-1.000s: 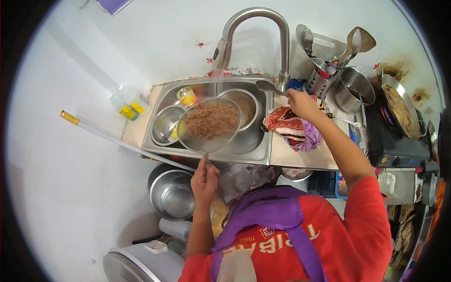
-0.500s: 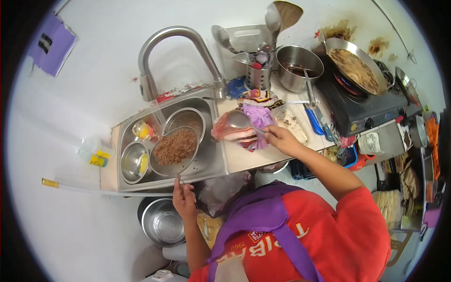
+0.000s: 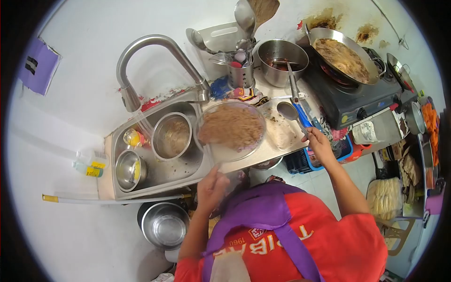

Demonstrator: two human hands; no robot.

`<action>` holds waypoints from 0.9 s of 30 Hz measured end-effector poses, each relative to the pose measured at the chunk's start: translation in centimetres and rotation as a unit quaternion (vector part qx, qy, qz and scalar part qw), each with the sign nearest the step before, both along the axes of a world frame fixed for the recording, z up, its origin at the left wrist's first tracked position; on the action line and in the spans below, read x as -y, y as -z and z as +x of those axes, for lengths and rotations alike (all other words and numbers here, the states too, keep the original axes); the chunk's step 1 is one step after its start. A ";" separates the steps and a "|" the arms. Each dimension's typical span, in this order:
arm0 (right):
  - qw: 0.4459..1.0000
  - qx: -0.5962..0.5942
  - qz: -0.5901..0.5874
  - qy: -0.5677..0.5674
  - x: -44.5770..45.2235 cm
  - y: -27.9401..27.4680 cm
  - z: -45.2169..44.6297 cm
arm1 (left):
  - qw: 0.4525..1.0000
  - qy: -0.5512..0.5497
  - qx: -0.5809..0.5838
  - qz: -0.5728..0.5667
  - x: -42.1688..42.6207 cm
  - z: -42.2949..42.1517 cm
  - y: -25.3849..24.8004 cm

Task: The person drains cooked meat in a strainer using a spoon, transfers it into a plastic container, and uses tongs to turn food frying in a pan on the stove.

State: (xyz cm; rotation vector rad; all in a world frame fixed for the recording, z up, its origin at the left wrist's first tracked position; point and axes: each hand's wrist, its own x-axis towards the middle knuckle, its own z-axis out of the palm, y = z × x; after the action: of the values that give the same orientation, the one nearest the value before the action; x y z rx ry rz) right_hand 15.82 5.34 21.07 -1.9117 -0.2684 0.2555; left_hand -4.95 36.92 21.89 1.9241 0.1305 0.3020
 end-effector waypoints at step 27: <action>0.911 0.345 -0.215 -0.074 0.5 -1.6 -2.4 | 0.972 0.161 -0.114 0.126 5.7 7.9 -7.2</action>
State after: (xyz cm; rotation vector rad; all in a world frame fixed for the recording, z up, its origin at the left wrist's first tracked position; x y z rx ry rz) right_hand 13.37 4.84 22.65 -2.3725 -0.8922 -0.3078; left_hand 2.95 31.21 29.05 2.1901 -0.0724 -0.1274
